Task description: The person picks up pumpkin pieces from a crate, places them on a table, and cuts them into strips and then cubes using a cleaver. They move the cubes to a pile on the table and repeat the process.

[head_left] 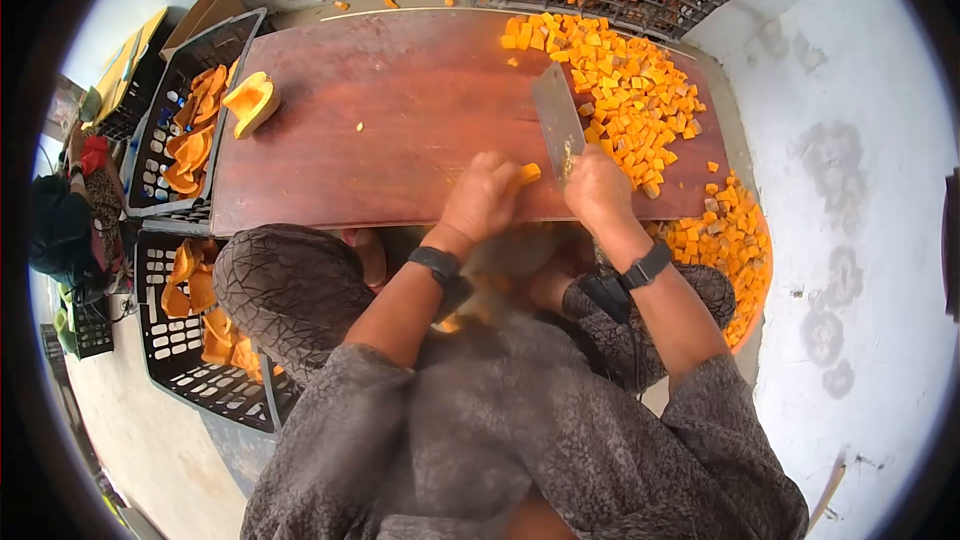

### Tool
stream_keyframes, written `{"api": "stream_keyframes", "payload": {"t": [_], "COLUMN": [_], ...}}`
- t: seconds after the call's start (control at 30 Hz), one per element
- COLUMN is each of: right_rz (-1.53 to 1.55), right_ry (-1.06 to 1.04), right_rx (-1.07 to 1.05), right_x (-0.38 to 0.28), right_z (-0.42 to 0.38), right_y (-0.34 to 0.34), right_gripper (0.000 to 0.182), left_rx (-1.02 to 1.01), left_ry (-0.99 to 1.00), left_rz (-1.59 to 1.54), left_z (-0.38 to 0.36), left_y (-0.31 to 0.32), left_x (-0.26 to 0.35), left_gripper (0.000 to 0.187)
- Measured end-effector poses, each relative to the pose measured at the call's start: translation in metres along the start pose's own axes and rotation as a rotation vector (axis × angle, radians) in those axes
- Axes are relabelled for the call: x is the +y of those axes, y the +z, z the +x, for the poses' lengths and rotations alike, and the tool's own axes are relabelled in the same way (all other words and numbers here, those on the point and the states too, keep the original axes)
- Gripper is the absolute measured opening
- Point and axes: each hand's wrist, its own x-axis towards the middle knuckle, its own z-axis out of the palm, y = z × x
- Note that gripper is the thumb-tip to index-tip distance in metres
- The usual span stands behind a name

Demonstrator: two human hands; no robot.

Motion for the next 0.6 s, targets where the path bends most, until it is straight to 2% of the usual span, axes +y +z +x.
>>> {"api": "stream_keyframes", "payload": {"t": [0.2,0.43,0.6], "right_rz": [-0.054,-0.155,-0.144], "right_ry": [-0.119,-0.253,-0.151], "right_rx": [-0.104,-0.150,-0.194], "right_x": [-0.007,-0.014,-0.024], "right_z": [-0.037,-0.029,-0.022], "right_y": [-0.033,-0.010,-0.003], "right_gripper": [0.017,0.010,0.015], "left_rx": [0.012,-0.027,0.004], "left_ry": [-0.030,-0.021,0.030], "left_rz": [0.008,0.063,0.028], "left_z": [0.000,-0.001,-0.001], "left_y": [0.004,0.003,0.002], "left_x": [0.004,0.002,0.002], "left_gripper": [0.013,0.012,0.010]}}
